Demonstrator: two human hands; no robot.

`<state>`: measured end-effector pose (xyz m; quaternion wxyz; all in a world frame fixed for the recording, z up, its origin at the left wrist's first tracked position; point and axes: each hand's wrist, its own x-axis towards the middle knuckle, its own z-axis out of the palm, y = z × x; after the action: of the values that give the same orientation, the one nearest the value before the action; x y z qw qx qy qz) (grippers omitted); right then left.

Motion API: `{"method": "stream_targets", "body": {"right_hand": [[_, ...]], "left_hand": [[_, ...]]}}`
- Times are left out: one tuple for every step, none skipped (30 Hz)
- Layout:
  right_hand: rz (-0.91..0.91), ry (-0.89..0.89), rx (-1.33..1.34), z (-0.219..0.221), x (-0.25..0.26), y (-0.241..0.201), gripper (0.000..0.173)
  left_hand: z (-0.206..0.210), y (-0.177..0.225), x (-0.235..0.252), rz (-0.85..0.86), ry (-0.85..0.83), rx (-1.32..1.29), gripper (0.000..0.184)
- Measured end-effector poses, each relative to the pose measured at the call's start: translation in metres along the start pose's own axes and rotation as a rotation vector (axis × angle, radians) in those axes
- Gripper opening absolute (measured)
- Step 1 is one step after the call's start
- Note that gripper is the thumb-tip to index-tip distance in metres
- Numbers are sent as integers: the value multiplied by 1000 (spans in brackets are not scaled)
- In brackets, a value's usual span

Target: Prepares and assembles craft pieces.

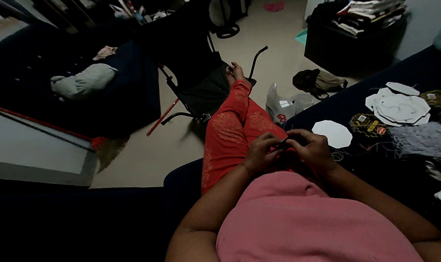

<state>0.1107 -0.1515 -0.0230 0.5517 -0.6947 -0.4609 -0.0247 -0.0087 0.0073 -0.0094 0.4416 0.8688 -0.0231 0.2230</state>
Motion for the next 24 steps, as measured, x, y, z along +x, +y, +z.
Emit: {"method": "stream_targets", "body": {"right_hand": [[-5,-2,-1,-1,0,0,16],[-9,-8,-8,-3,0,-1,15],[-11,-19,-19,-4,-1,-2,15],[-14,-34,-32,-6,-1,-3,16],[-18,-48,-42,-7,-2,-5,16],[-27,-56,-49,-7,-3,-7,16],[-37,-62,-48,-7,-3,-8,16],[-45,-66,-42,-7,-3,-9,15],[-49,-71,-35,-6,-3,-10,15],[-55,-76,-32,-6,-3,-12,15],[-61,-82,-34,-6,-3,-13,15],[-68,-85,-39,-6,-3,-14,15],[-73,-89,-41,-6,-3,-14,15],[-78,-89,-42,-6,-4,-14,14],[-82,-89,-44,-5,-4,-14,14],[-87,-89,-45,-5,-4,-14,14],[-92,-92,-46,-5,-4,-13,14],[-95,-98,-48,-5,-3,-14,14],[-98,-105,-52,-6,-3,-14,15],[-100,-111,-62,-6,-3,-14,15],[-101,-115,-68,-7,-2,-14,15],[-98,-127,-75,-8,-2,-15,16],[-98,-145,-82,-11,-1,-15,16],[-105,-168,-86,-14,1,-15,17]], "left_hand": [[0,-1,0,-18,-7,-54,19],[0,0,1,-57,-12,-117,21],[-1,3,1,-114,-19,-181,24],[-1,6,3,-178,-19,-225,26],[-2,9,4,-230,-20,-251,27],[-2,10,6,-262,-22,-270,27],[-2,10,6,-276,-20,-286,26],[-1,10,7,-278,-16,-302,25],[-1,11,8,-275,-11,-314,23],[0,11,8,-272,-4,-319,21],[0,12,9,-268,2,-322,19],[0,14,9,-268,6,-329,18],[0,15,9,-270,12,-336,16],[0,16,10,-271,20,-340,15],[0,16,10,-272,26,-343,14],[0,17,10,-278,27,-344,13],[0,17,10,-291,22,-337,14],[-1,18,10,-312,10,-322,14],[-1,18,11,-330,0,-306,15],[-1,17,11,-342,-10,-299,15],[-1,16,11,-351,-15,-298,16],[-1,15,11,-363,-11,-300,16],[-1,13,12,-381,-2,-301,17],[-1,10,12,-401,12,-301,18]]}}
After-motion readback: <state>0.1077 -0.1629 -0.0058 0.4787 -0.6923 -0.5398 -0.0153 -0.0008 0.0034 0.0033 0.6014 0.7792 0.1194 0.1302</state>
